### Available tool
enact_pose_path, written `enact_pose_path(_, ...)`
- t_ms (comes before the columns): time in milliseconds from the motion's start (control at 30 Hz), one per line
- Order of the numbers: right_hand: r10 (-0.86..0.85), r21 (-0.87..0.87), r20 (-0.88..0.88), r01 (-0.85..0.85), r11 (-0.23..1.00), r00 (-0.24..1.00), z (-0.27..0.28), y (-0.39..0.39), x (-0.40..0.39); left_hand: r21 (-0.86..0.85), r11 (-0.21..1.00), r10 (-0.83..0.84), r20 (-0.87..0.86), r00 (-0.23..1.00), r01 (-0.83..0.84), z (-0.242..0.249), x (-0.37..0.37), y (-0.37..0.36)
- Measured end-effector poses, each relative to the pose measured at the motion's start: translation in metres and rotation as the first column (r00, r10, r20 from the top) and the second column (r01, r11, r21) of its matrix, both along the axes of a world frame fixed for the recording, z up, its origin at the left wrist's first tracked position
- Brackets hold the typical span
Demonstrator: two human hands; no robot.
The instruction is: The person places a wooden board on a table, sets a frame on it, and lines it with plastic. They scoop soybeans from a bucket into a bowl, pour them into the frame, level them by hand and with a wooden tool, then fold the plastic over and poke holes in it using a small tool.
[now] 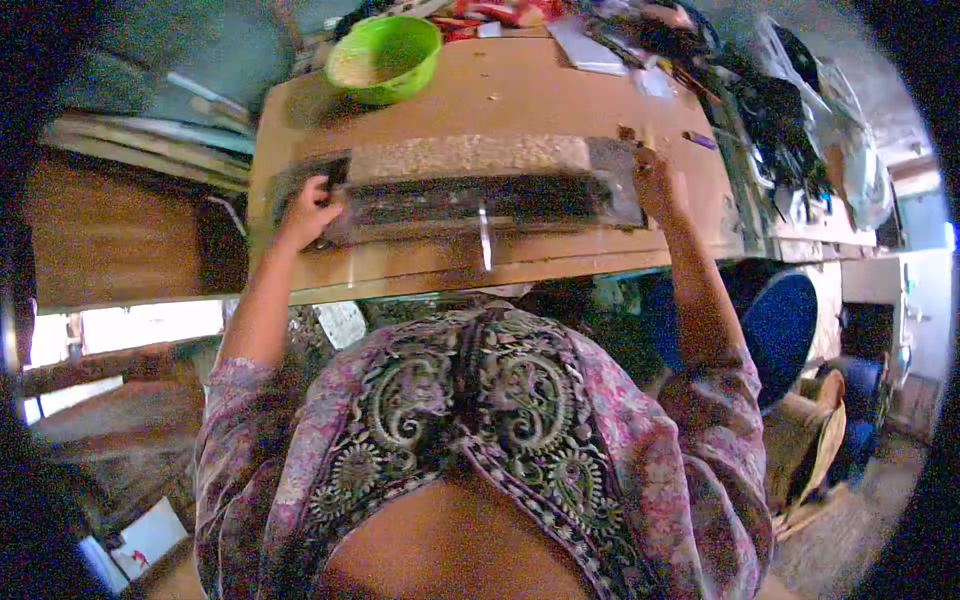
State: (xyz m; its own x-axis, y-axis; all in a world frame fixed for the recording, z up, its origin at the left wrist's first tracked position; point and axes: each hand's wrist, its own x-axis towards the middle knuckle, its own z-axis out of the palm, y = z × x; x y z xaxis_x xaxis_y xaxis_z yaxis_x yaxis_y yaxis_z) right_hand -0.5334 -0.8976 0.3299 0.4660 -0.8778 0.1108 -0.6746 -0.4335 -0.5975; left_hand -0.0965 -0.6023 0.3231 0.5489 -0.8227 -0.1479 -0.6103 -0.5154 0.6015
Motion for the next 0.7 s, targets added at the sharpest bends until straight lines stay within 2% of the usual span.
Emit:
enact_pose_path(33,-0.03,-0.003,-0.016,0.03,1.0,0.999,-0.019,-0.013,-0.018,-0.03,0.999,-0.011,0.014,1.0,0.012,-0.004,0.001,0.002)
enact_pose_path(100,0.055,0.204,0.278,-0.115,0.972,0.959,-0.072,-0.052,-0.051,-0.115,0.993,0.006,-0.015,1.0,-0.008,-0.017,0.007,0.002)
enact_pose_path(167,0.118,0.2,0.35,-0.198,0.96,0.929,-0.102,-0.07,-0.065,-0.15,0.989,-0.001,-0.05,0.999,-0.006,-0.026,0.013,0.003)
enact_pose_path(233,-0.107,0.401,0.072,0.07,0.913,0.992,-0.021,-0.014,-0.034,-0.141,0.99,-0.032,-0.064,0.997,0.023,-0.028,0.013,0.0)
enact_pose_path(300,-0.135,0.453,0.181,0.04,0.891,0.974,-0.051,-0.026,-0.035,-0.003,0.997,0.074,-0.005,0.997,-0.074,-0.027,0.012,-0.002)
enact_pose_path(333,-0.166,0.6,0.177,0.028,0.8,0.97,-0.05,-0.027,-0.029,-0.007,0.998,0.064,-0.004,0.998,-0.064,-0.021,0.007,-0.003)
enact_pose_path(367,-0.172,0.599,0.178,0.031,0.8,0.969,-0.048,-0.025,-0.026,0.016,0.999,0.046,-0.013,0.999,-0.046,-0.014,0.004,-0.003)
enact_pose_path(433,-0.017,0.604,0.11,-0.053,0.795,0.994,-0.038,-0.016,-0.017,0.039,0.999,0.033,-0.017,0.999,-0.033,-0.005,-0.001,-0.004)
enact_pose_path(467,-0.025,0.647,-0.055,0.055,0.76,0.998,-0.039,-0.022,-0.013,0.032,0.999,0.037,-0.017,0.999,-0.036,-0.003,-0.003,-0.005)
enact_pose_path(500,-0.022,0.647,-0.052,0.05,0.761,0.998,-0.032,-0.018,-0.008,0.026,0.999,0.041,-0.018,0.999,-0.041,-0.001,-0.004,-0.005)
enact_pose_path(567,0.107,0.568,-0.108,-0.027,0.822,0.988,-0.013,-0.006,0.002,0.006,0.999,0.05,-0.028,0.998,-0.049,-0.017,0.011,-0.003)
enact_pose_path(700,0.072,0.616,-0.017,-0.046,0.786,0.997,-0.033,-0.013,-0.004,-0.061,0.997,0.053,-0.051,0.997,-0.056,-0.022,0.016,-0.002)
